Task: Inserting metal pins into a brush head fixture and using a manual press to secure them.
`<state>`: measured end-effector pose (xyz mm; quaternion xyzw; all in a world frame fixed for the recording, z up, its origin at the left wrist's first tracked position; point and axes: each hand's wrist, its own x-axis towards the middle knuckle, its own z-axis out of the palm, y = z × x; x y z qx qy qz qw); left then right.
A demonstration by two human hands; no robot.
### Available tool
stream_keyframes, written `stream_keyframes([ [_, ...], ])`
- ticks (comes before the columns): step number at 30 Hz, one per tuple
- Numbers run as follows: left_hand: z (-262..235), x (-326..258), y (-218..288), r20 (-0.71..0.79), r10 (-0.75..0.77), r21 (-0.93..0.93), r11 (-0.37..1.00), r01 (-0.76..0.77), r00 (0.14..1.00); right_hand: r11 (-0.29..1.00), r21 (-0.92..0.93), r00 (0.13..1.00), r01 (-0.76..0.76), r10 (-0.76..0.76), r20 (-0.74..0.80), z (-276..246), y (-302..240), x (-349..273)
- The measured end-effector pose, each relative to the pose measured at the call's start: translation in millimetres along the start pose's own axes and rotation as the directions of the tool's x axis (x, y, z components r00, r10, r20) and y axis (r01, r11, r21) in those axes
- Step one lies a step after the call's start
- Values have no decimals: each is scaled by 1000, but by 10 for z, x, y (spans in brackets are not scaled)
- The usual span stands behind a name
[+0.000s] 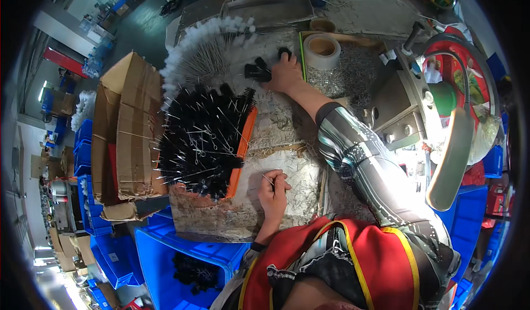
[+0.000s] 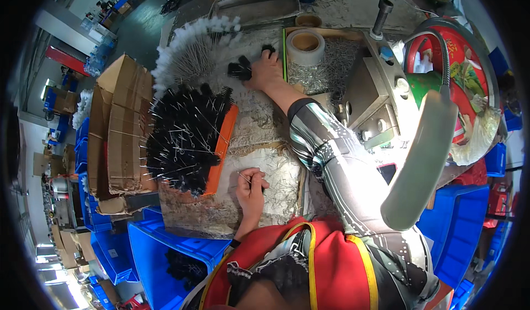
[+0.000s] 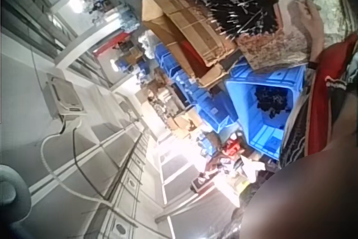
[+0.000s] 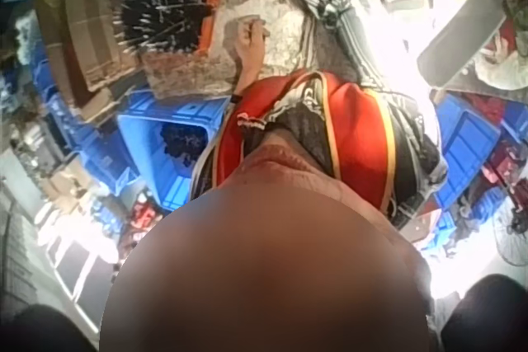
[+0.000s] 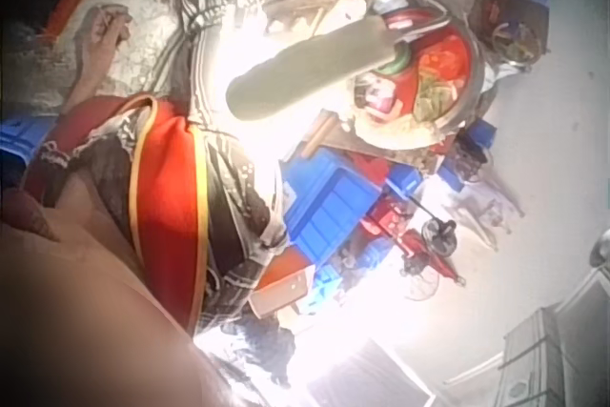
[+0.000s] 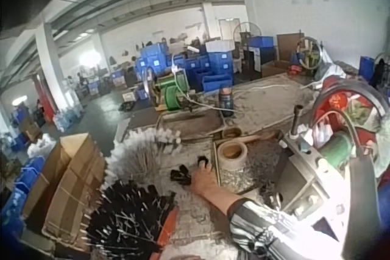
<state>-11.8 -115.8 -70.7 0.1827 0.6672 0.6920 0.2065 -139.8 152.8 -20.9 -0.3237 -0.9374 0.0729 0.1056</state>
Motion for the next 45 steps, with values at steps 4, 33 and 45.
stream_keyframes([
  [4,17,-26,12,-13,-29,-6,1000,29,999,987,76,990,140,-140,-10,207,-12,86],
  [33,-36,-82,125,24,534,241,817,-523,845,-227,837,867,-498,-91,490,-920,343,-1979],
  [45,101,-110,216,545,581,482,373,-793,605,-217,680,714,-700,-176,678,-622,344,-2643],
])
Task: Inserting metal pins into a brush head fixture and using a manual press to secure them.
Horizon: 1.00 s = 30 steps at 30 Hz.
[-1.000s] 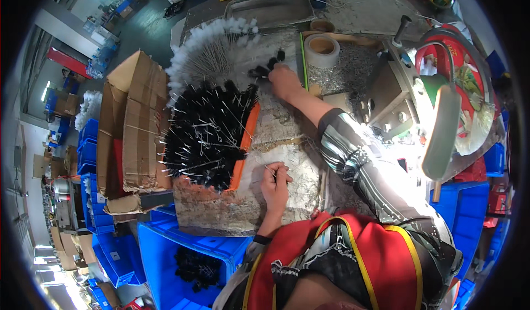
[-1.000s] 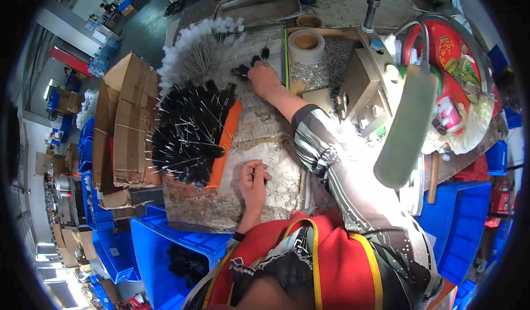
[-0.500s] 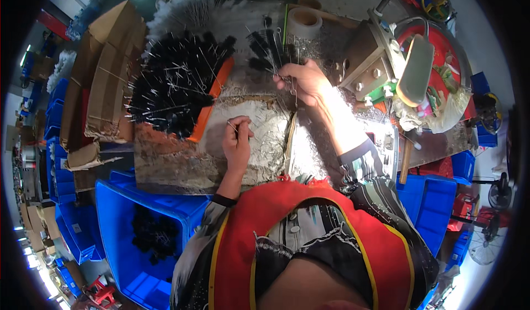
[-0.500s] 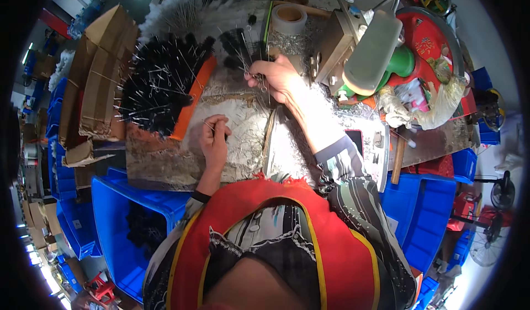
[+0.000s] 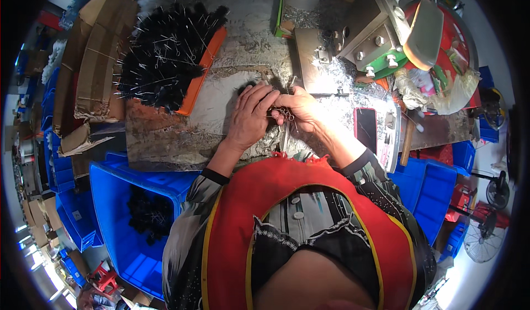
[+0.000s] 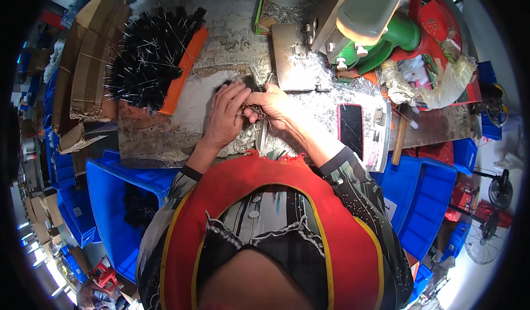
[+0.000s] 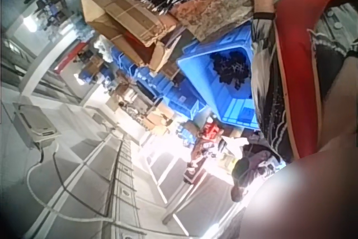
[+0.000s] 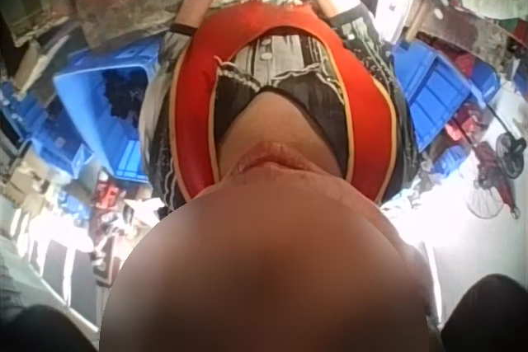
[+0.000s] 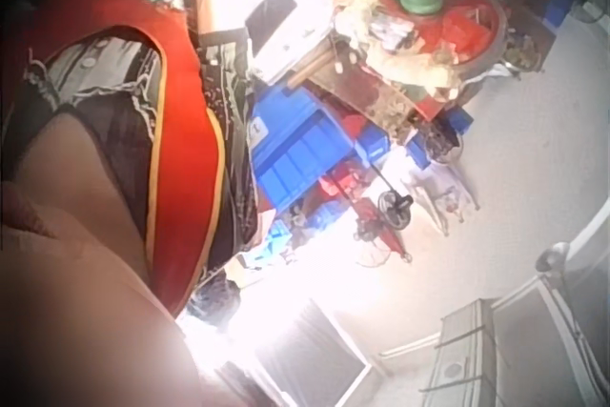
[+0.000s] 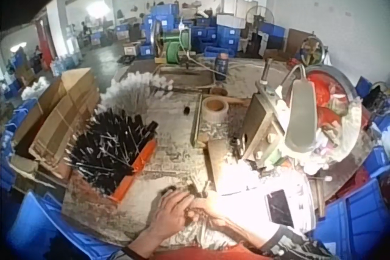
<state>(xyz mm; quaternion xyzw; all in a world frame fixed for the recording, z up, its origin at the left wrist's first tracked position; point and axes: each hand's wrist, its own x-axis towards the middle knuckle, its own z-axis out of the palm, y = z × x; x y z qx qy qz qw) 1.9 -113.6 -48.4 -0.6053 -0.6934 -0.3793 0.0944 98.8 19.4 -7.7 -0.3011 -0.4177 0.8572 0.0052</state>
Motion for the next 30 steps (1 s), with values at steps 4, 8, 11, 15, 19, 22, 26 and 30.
stream_keyframes([
  [4,-7,78,24,85,-51,-66,996,57,995,998,19,998,63,-63,-15,55,14,-93],
  [8,77,76,-95,62,-48,-36,998,50,997,955,-293,998,42,-54,-34,85,-24,-159],
  [11,69,111,-64,76,-41,-57,997,45,996,881,-447,968,152,-224,-112,116,-4,-215],
  [15,39,112,-73,60,6,-30,1000,-4,998,726,-620,875,299,-468,-126,42,169,-149],
  [19,-77,101,-149,41,-7,-24,1000,8,999,755,-523,815,395,-551,-181,-29,35,-185],
  [22,-149,97,-139,-3,-60,68,996,60,998,833,-242,802,498,-548,-238,151,-239,-357],
  [26,-271,194,91,171,-654,-733,415,539,737,886,-389,959,254,-283,-18,93,-282,-383],
  [30,-341,248,139,579,-497,-800,-191,569,646,907,-412,991,88,-38,128,27,-199,-319],
])
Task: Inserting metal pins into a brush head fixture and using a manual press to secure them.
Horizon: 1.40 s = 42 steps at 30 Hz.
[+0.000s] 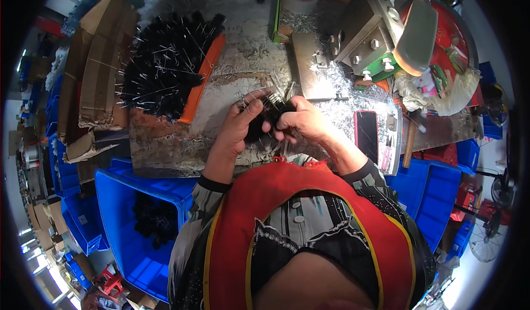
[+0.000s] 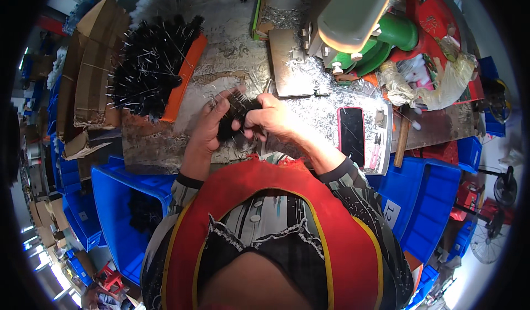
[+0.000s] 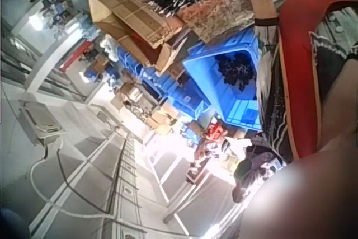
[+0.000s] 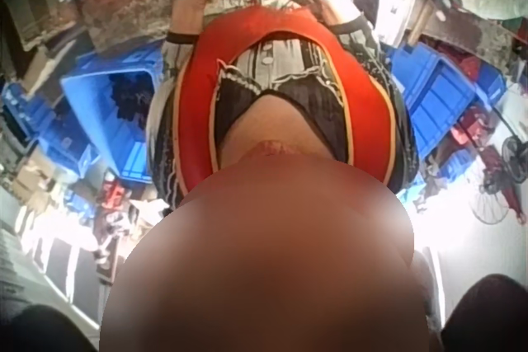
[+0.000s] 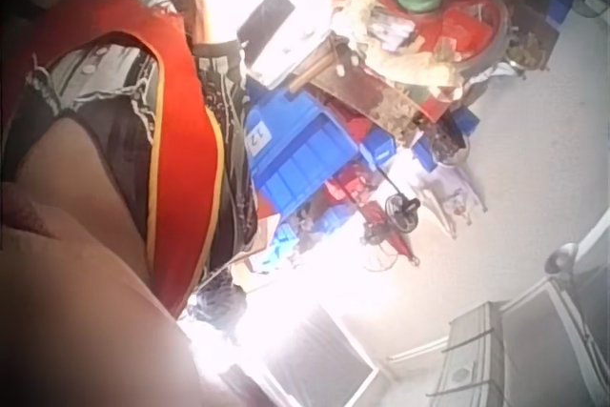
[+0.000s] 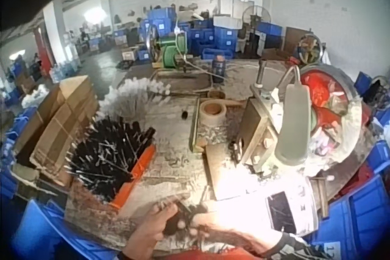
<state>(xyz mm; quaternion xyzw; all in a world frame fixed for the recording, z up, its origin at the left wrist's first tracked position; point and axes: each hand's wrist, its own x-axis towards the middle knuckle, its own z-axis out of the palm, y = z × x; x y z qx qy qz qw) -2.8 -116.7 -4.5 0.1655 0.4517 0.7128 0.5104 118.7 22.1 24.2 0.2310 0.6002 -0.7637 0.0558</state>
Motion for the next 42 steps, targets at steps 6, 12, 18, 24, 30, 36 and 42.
stream_keyframes([
  [6,-102,5,-176,198,19,-274,961,36,980,875,405,937,-264,133,323,-58,137,28],
  [12,-11,13,-149,-318,199,6,978,-208,927,983,-149,994,-110,112,4,15,3,108],
  [18,-130,-81,71,-68,769,750,460,-476,635,965,-149,971,-218,229,64,-33,-220,158],
  [24,-211,10,-169,560,550,757,-37,-652,619,969,-103,968,-225,235,92,162,-177,463],
  [30,-360,157,-304,387,733,851,-52,-522,559,900,-417,925,-125,258,278,135,-535,778],
  [36,-366,339,-311,187,828,925,32,-378,528,561,-827,985,23,130,115,80,-1040,1315],
  [42,-447,450,-318,87,828,911,158,-380,553,180,-981,660,-72,-729,-182,-721,-1245,2624],
])
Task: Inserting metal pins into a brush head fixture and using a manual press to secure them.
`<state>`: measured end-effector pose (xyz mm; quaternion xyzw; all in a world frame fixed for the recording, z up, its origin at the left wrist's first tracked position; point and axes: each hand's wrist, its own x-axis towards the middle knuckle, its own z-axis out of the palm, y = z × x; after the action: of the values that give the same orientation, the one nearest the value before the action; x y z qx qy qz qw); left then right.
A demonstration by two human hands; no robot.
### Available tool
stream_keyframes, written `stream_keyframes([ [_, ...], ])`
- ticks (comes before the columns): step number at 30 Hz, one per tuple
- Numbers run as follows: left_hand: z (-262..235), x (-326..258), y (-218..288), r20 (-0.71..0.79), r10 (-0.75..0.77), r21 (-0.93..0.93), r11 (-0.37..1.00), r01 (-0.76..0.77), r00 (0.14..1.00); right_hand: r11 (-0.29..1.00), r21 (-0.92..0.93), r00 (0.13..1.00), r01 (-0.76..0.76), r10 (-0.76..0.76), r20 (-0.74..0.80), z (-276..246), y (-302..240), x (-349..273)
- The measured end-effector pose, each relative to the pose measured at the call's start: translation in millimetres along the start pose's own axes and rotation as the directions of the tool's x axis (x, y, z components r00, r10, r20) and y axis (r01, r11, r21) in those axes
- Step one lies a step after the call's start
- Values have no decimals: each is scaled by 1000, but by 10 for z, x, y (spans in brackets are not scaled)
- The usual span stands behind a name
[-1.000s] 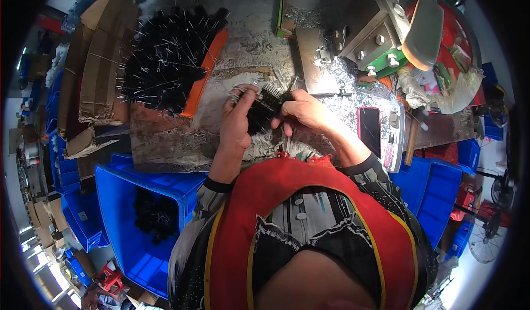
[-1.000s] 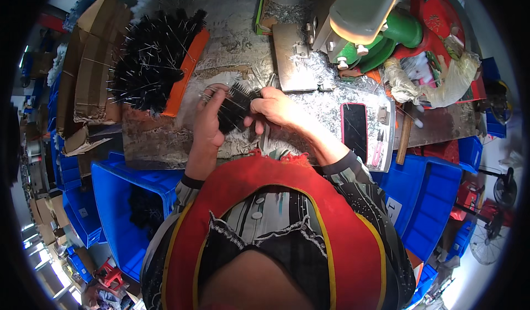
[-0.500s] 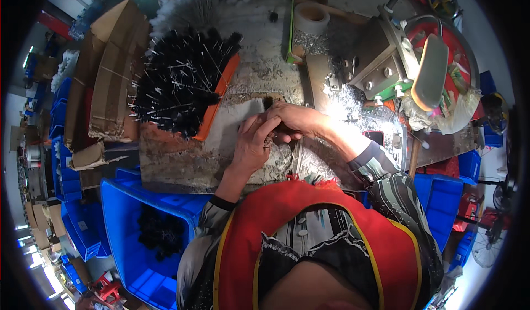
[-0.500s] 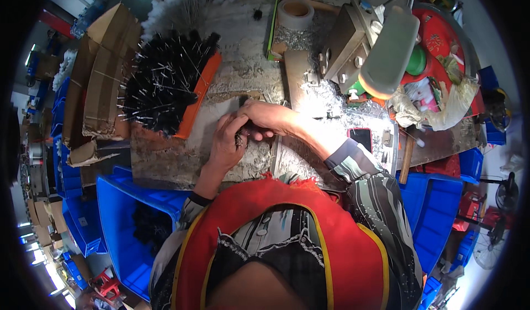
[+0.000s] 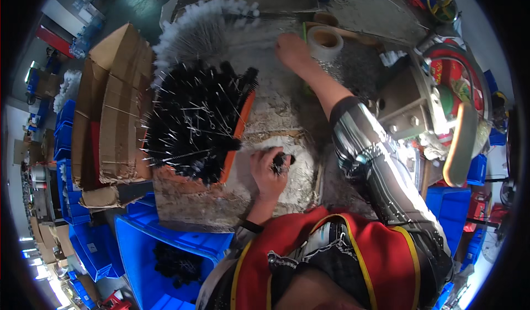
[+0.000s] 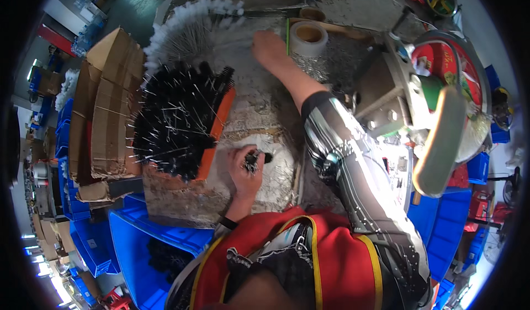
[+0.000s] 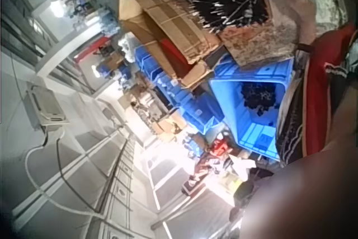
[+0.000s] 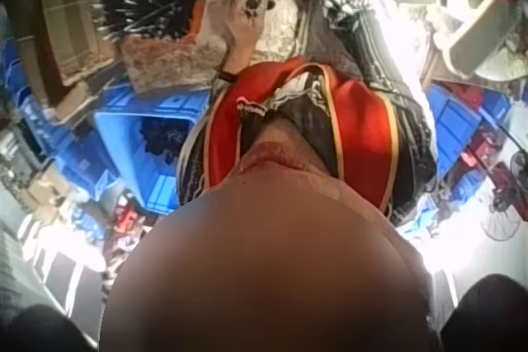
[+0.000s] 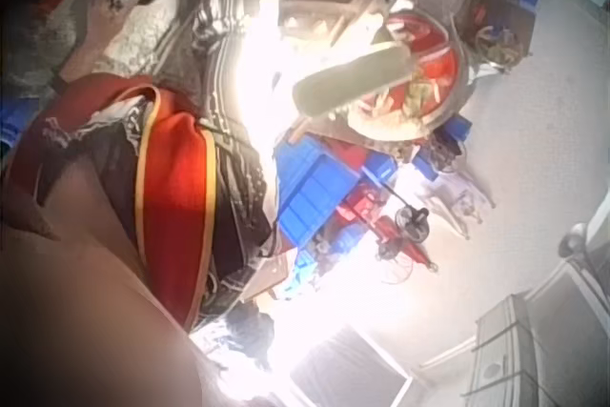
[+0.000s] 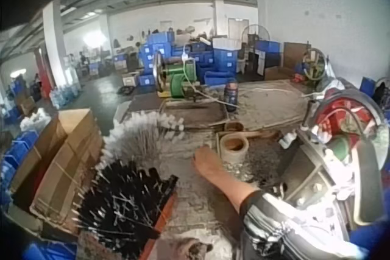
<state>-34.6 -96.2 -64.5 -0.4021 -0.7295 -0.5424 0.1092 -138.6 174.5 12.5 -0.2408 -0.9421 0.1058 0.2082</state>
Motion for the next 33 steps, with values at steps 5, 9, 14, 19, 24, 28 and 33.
stream_keyframes([
  [5,-108,17,-12,-5,-52,-41,998,52,999,971,-205,964,-125,167,206,618,356,398],
  [9,-155,71,16,-31,-16,-68,998,14,999,957,-238,947,-165,222,234,598,300,303],
  [14,-75,-9,-72,-40,-150,-263,955,134,988,973,-118,975,-200,210,79,213,216,83],
  [19,-221,-43,-59,-143,-420,-424,844,328,896,887,452,977,90,9,-212,-436,-407,-790],
  [24,-159,59,225,105,-590,-762,469,446,800,833,520,971,187,-238,32,-613,-558,-2217],
  [28,-137,-60,301,264,-497,-663,529,530,827,859,353,897,370,-429,104,-598,-503,-2542],
  [33,-144,-36,468,296,-430,-715,491,497,853,892,377,917,249,-342,204,-965,-444,-2435],
])
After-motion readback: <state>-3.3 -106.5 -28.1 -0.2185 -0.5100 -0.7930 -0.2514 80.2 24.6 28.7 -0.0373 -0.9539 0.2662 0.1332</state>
